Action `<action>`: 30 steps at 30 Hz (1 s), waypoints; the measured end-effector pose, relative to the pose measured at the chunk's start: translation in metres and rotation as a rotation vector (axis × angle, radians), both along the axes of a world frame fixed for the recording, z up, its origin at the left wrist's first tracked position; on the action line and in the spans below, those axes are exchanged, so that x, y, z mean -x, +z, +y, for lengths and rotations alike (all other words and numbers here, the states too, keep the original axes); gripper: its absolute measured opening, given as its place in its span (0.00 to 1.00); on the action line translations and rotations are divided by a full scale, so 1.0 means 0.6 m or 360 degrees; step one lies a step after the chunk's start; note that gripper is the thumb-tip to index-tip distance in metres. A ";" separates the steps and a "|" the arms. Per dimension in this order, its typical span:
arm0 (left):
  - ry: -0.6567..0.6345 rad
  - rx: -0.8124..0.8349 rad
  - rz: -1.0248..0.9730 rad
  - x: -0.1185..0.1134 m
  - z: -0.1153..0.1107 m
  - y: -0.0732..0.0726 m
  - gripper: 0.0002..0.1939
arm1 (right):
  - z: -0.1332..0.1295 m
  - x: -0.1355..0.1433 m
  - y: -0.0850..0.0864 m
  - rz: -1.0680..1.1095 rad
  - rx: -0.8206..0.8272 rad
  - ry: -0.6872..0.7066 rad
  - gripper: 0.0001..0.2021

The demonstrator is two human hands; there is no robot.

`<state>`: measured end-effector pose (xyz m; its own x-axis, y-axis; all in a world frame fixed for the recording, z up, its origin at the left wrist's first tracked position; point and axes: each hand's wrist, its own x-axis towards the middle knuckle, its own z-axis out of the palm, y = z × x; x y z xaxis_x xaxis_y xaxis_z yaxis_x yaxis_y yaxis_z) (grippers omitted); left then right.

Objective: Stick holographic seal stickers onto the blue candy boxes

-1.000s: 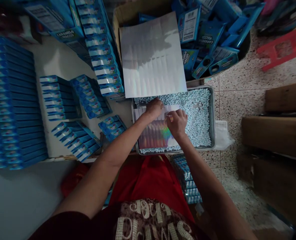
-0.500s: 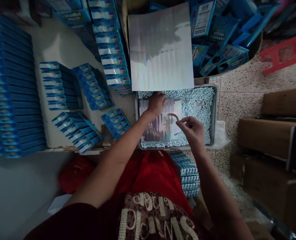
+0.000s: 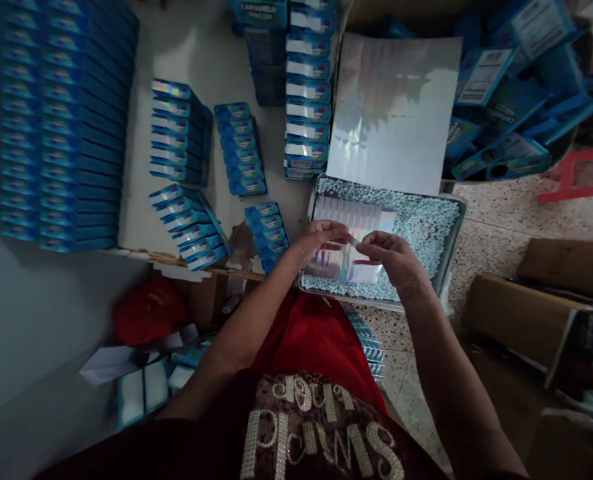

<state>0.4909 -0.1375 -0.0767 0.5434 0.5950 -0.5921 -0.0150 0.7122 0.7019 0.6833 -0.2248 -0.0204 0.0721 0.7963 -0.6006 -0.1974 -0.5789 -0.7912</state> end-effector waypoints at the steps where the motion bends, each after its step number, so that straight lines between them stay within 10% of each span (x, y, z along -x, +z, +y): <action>1: 0.0068 -0.0011 0.0012 0.010 -0.003 0.006 0.29 | 0.005 0.008 0.003 0.0007 0.0038 0.0012 0.18; 11: 0.1021 -0.0593 0.0852 0.185 -0.016 0.083 0.13 | 0.155 0.195 0.023 -0.0318 -0.0122 0.0328 0.21; 18: 0.1252 -0.0819 0.1241 0.291 0.033 0.014 0.10 | 0.252 0.326 -0.034 -0.1220 -0.0361 0.0703 0.11; 30: 0.1291 -0.0648 0.1088 0.317 0.058 -0.027 0.10 | 0.273 0.361 -0.047 -0.1392 -0.0316 0.0778 0.10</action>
